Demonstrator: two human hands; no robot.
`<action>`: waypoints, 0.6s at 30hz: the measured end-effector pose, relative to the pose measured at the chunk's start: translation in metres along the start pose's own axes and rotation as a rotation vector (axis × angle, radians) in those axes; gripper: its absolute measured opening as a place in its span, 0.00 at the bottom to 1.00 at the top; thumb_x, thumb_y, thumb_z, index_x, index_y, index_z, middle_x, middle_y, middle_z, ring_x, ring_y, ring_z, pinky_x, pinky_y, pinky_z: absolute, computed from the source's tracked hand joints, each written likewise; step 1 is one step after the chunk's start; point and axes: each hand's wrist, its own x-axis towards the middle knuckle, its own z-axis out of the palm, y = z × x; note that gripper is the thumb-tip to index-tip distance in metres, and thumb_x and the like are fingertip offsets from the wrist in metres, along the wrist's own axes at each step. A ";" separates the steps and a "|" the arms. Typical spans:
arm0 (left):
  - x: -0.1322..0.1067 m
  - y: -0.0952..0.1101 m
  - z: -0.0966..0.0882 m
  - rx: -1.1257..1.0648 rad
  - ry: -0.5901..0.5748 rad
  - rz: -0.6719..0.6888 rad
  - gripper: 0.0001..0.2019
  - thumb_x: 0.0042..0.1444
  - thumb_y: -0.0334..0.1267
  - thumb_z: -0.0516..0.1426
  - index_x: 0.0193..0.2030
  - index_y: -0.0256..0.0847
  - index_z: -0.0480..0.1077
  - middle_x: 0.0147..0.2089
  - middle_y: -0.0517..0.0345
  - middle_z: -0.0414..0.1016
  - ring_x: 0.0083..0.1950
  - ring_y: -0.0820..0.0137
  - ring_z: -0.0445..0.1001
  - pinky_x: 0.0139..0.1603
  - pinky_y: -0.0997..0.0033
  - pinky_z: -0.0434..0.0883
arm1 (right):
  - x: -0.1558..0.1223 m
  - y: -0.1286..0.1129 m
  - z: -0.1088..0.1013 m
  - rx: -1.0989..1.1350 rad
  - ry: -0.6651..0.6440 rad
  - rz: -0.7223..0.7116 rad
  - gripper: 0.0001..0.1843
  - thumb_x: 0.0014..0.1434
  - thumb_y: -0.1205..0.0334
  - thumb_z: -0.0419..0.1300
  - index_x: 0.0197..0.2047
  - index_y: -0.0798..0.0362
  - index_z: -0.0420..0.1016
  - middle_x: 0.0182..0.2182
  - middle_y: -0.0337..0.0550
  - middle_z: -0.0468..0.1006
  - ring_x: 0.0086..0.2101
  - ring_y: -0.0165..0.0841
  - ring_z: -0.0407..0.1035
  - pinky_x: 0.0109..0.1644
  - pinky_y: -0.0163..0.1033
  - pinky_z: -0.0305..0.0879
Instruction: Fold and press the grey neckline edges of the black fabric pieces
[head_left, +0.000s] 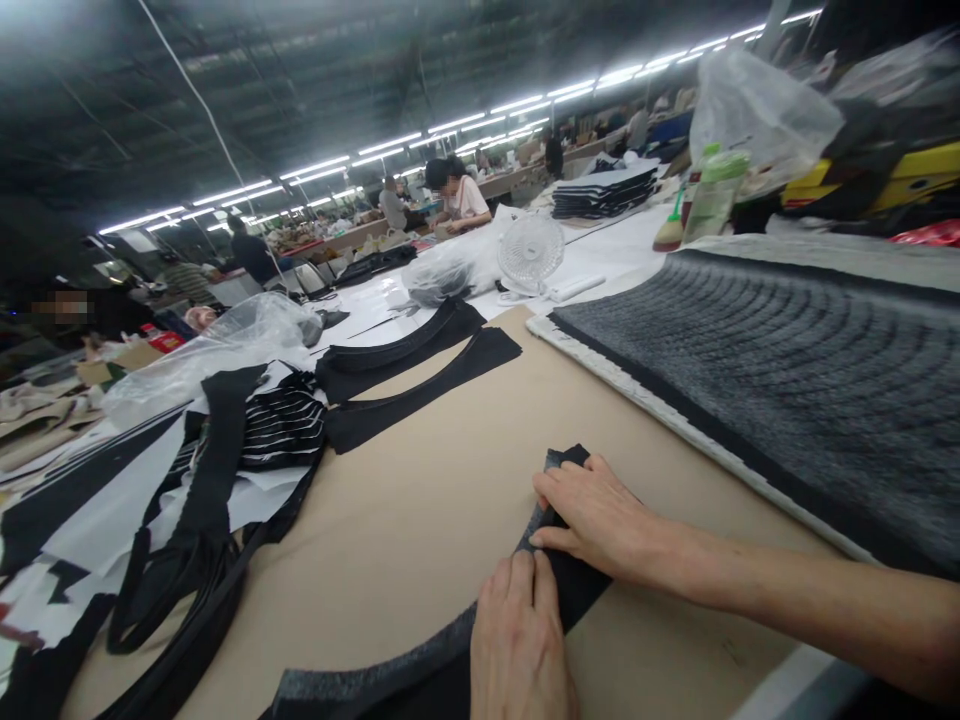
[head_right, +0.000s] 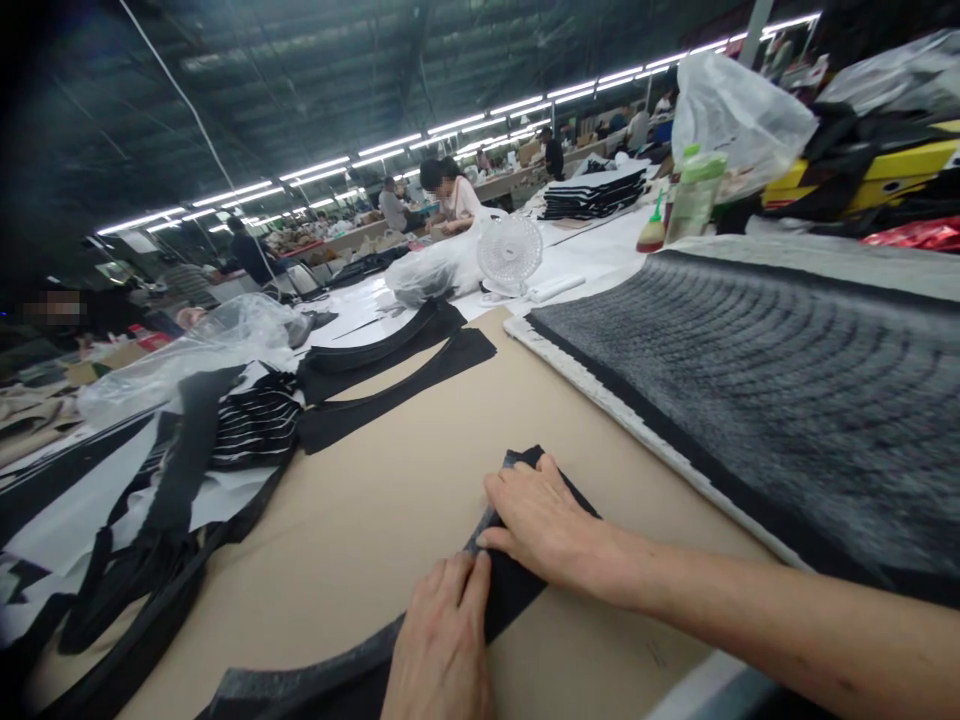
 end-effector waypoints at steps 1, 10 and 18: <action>0.002 0.002 0.002 -0.010 -0.011 -0.021 0.23 0.50 0.24 0.54 0.53 0.38 0.71 0.44 0.54 0.74 0.43 0.64 0.68 0.47 0.63 0.63 | 0.001 0.001 -0.001 0.032 0.000 0.011 0.14 0.53 0.57 0.69 0.36 0.51 0.68 0.35 0.41 0.72 0.38 0.41 0.65 0.45 0.47 0.52; 0.001 0.001 0.000 0.014 0.031 0.013 0.26 0.47 0.25 0.56 0.55 0.36 0.70 0.42 0.54 0.73 0.43 0.63 0.66 0.48 0.63 0.65 | 0.016 0.024 -0.027 0.303 -0.071 0.090 0.07 0.54 0.68 0.62 0.37 0.52 0.69 0.34 0.38 0.74 0.35 0.32 0.67 0.36 0.34 0.58; -0.001 -0.005 0.013 0.126 0.159 0.112 0.27 0.50 0.26 0.55 0.59 0.35 0.67 0.41 0.52 0.70 0.42 0.64 0.64 0.44 0.65 0.65 | 0.022 0.035 -0.026 0.398 -0.037 0.125 0.08 0.55 0.72 0.56 0.38 0.52 0.68 0.31 0.38 0.74 0.33 0.32 0.67 0.35 0.34 0.58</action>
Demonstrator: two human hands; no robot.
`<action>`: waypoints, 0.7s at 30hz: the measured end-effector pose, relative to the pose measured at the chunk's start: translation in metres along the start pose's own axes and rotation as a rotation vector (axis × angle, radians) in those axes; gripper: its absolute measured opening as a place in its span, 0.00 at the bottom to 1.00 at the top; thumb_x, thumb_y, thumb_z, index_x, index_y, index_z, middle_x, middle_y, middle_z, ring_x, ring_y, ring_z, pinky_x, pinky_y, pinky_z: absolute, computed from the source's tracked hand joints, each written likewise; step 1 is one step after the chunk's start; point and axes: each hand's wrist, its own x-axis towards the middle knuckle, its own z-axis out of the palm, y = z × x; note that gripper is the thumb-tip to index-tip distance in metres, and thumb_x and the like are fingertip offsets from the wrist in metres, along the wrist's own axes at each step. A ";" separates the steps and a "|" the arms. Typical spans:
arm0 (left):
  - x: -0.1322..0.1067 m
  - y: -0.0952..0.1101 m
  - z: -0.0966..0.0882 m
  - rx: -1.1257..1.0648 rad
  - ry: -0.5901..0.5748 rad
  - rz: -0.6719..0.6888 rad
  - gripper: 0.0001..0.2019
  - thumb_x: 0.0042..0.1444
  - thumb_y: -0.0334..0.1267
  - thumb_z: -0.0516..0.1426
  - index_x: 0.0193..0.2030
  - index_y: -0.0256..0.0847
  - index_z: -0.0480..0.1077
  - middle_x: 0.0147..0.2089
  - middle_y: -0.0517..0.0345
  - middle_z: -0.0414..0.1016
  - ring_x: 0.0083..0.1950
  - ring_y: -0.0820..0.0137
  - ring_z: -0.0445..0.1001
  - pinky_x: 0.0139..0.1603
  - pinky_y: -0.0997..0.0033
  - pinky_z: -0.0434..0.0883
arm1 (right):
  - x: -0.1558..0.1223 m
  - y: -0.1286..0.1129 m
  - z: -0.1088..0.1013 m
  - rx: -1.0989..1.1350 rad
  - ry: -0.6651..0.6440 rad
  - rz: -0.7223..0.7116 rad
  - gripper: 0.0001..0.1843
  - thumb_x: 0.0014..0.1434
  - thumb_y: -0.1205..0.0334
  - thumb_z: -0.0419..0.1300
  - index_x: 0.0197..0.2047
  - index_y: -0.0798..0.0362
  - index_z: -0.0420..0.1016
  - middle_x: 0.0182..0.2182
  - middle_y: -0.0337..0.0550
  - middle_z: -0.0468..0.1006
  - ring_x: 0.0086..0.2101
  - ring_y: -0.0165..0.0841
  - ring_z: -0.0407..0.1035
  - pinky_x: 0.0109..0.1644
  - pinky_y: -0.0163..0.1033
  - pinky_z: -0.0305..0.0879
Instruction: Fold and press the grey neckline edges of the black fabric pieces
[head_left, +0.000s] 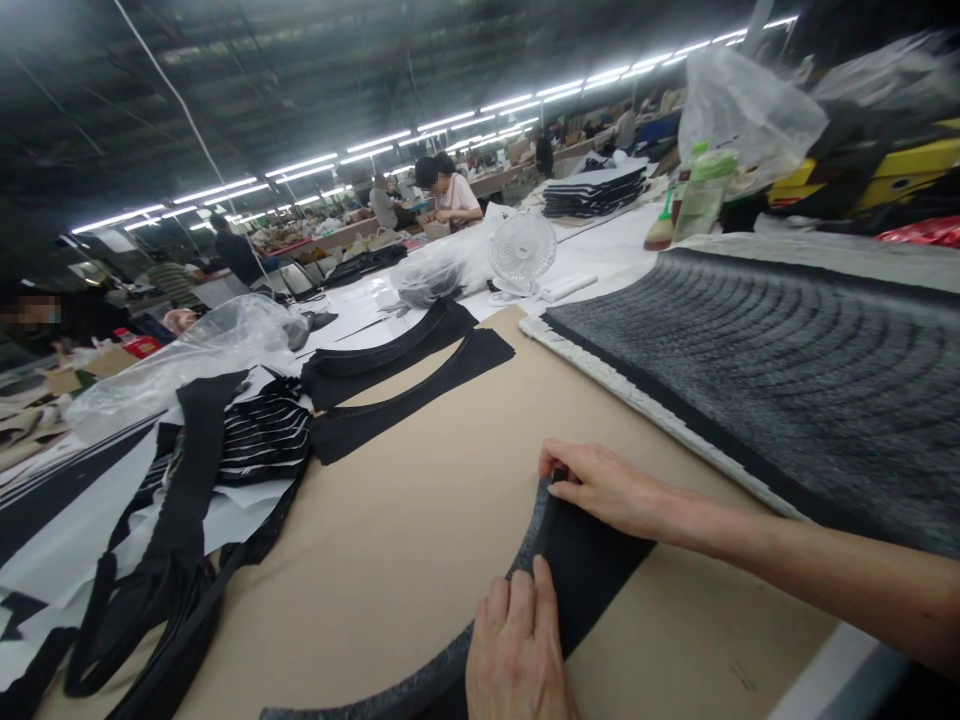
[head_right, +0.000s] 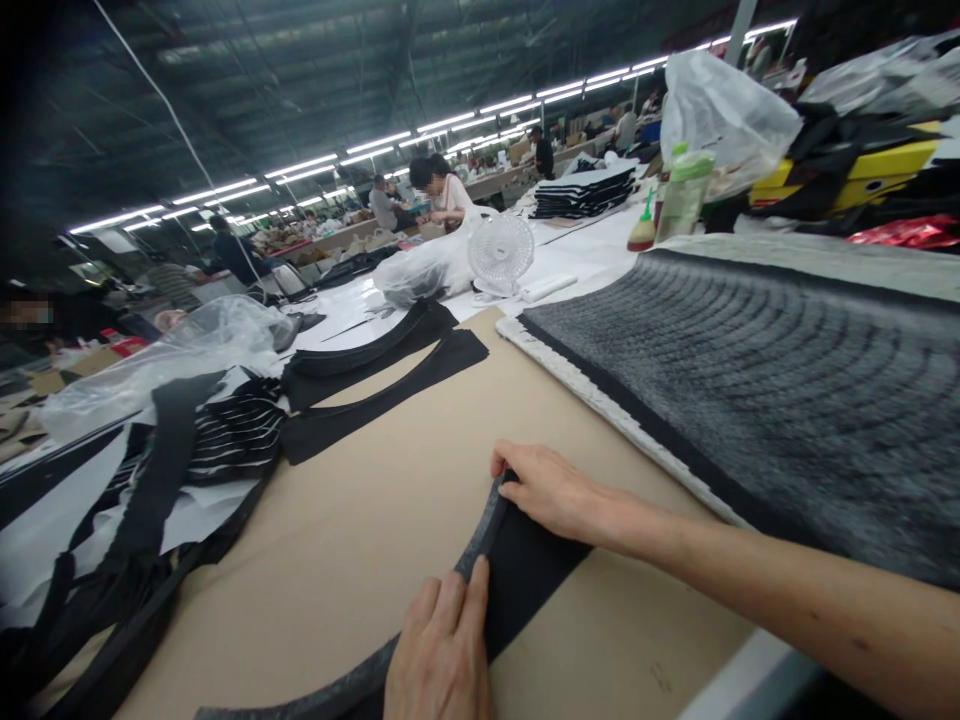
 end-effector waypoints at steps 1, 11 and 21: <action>0.000 -0.001 0.001 0.012 0.005 0.016 0.26 0.51 0.26 0.55 0.60 0.36 0.66 0.41 0.52 0.69 0.42 0.64 0.64 0.44 0.65 0.66 | 0.000 0.001 0.001 0.007 0.005 0.000 0.08 0.55 0.73 0.56 0.38 0.52 0.67 0.31 0.37 0.74 0.33 0.32 0.67 0.35 0.34 0.58; 0.001 -0.002 0.004 0.120 0.018 0.053 0.24 0.54 0.25 0.54 0.59 0.38 0.68 0.43 0.52 0.68 0.44 0.65 0.64 0.43 0.67 0.66 | 0.001 0.007 0.008 0.028 0.057 -0.002 0.09 0.54 0.73 0.55 0.39 0.52 0.65 0.30 0.37 0.72 0.32 0.32 0.67 0.34 0.34 0.57; 0.002 -0.005 0.007 0.131 0.034 0.076 0.23 0.56 0.27 0.54 0.58 0.40 0.68 0.40 0.53 0.67 0.40 0.66 0.64 0.39 0.67 0.66 | 0.003 0.011 0.011 0.057 0.067 -0.008 0.08 0.56 0.71 0.57 0.39 0.52 0.66 0.26 0.35 0.70 0.28 0.30 0.65 0.31 0.34 0.57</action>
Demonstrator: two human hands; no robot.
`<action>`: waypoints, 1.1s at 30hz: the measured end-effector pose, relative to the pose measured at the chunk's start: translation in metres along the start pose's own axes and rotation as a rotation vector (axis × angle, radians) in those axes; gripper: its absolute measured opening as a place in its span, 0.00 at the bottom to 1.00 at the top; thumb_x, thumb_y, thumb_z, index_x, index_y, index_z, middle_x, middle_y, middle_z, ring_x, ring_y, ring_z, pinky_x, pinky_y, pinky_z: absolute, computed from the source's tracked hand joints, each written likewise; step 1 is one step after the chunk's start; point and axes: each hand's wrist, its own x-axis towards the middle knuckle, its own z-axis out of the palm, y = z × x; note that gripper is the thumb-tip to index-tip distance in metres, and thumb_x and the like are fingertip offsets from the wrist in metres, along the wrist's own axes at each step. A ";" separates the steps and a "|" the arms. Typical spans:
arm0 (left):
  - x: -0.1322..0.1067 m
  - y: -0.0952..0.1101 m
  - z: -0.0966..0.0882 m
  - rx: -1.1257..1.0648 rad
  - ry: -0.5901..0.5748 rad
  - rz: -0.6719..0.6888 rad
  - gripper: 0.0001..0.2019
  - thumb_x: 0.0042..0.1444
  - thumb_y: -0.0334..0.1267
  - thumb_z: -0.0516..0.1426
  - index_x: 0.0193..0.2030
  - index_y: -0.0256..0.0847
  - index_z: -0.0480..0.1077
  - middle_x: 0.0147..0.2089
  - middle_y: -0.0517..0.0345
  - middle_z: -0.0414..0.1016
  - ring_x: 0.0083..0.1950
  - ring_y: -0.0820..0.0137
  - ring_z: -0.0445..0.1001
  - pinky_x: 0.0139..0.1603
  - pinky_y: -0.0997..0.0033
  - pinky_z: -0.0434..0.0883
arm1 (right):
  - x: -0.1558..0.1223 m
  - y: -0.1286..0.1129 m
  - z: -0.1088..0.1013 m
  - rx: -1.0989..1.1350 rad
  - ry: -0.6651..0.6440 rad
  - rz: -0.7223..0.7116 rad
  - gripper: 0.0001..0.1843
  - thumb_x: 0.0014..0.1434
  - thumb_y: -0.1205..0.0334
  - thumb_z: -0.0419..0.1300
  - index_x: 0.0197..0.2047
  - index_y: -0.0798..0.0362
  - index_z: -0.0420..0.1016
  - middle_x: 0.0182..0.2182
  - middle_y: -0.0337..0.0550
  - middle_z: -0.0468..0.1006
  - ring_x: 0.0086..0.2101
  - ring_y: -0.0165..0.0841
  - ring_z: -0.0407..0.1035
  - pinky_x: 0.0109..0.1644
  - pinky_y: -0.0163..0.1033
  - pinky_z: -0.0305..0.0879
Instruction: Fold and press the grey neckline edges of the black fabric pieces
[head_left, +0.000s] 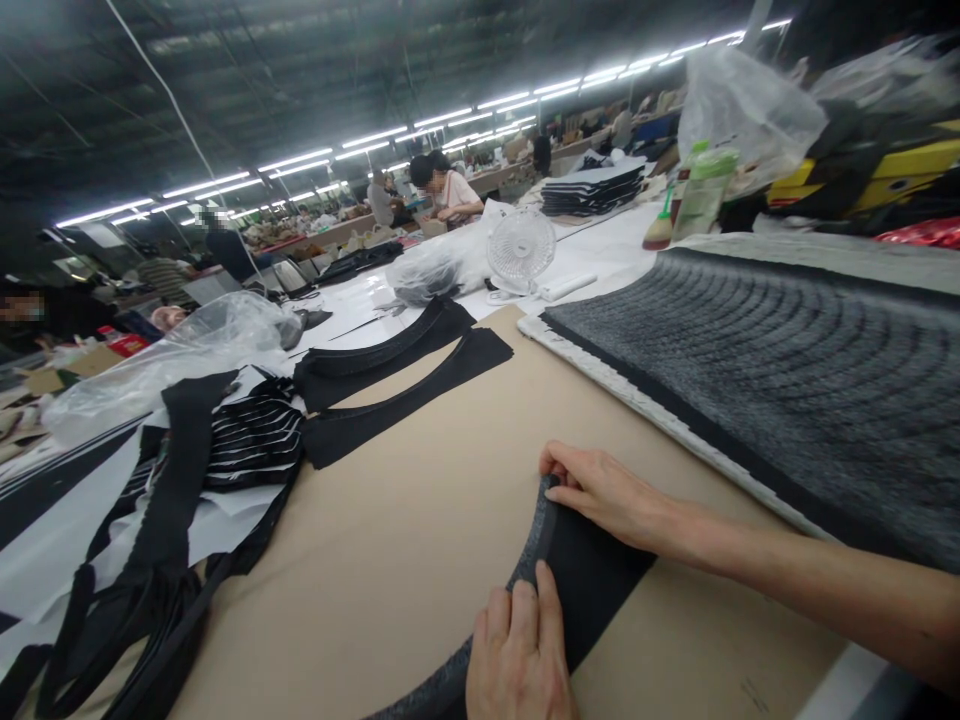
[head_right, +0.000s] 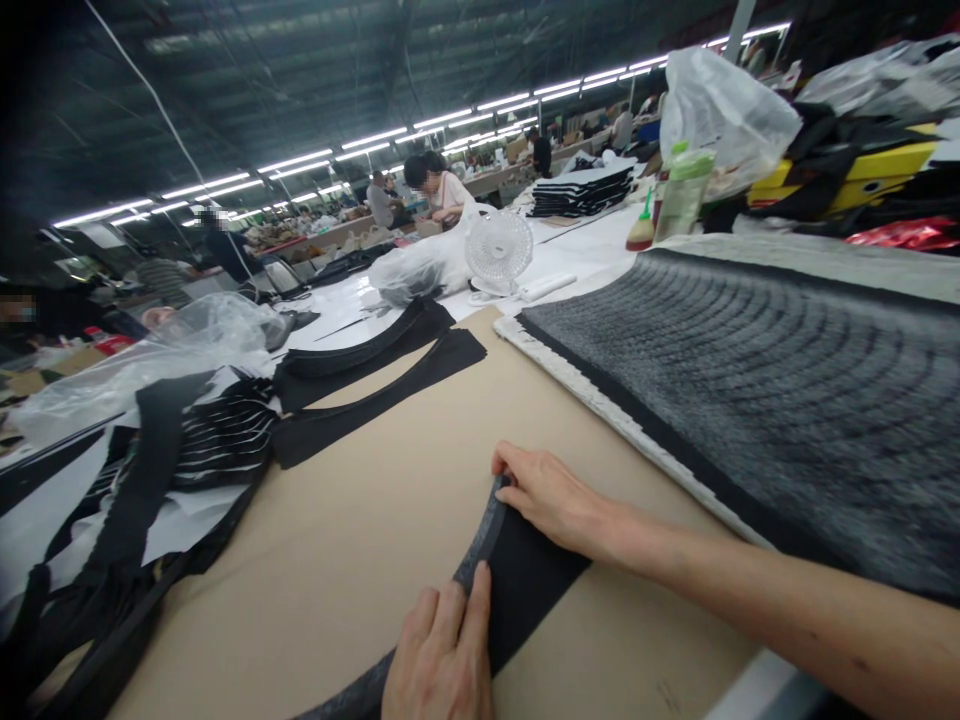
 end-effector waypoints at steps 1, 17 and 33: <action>0.000 0.000 0.000 0.002 0.004 0.002 0.23 0.56 0.27 0.54 0.58 0.40 0.68 0.40 0.53 0.67 0.40 0.66 0.64 0.39 0.67 0.65 | 0.000 0.001 0.000 0.002 0.000 -0.002 0.07 0.56 0.71 0.57 0.39 0.52 0.66 0.26 0.34 0.70 0.28 0.30 0.65 0.31 0.33 0.57; 0.000 0.001 0.003 0.024 0.048 0.003 0.22 0.55 0.28 0.55 0.58 0.41 0.68 0.40 0.52 0.67 0.39 0.66 0.64 0.37 0.66 0.65 | 0.005 0.010 0.000 -0.041 0.018 -0.086 0.11 0.56 0.71 0.57 0.43 0.52 0.65 0.29 0.35 0.67 0.30 0.30 0.63 0.35 0.35 0.58; 0.005 0.004 -0.005 0.021 -0.003 -0.028 0.21 0.55 0.27 0.54 0.57 0.40 0.69 0.41 0.53 0.67 0.41 0.65 0.63 0.39 0.67 0.65 | -0.008 0.007 -0.004 -0.076 0.044 -0.232 0.09 0.66 0.67 0.51 0.35 0.53 0.69 0.36 0.43 0.70 0.36 0.33 0.67 0.42 0.38 0.64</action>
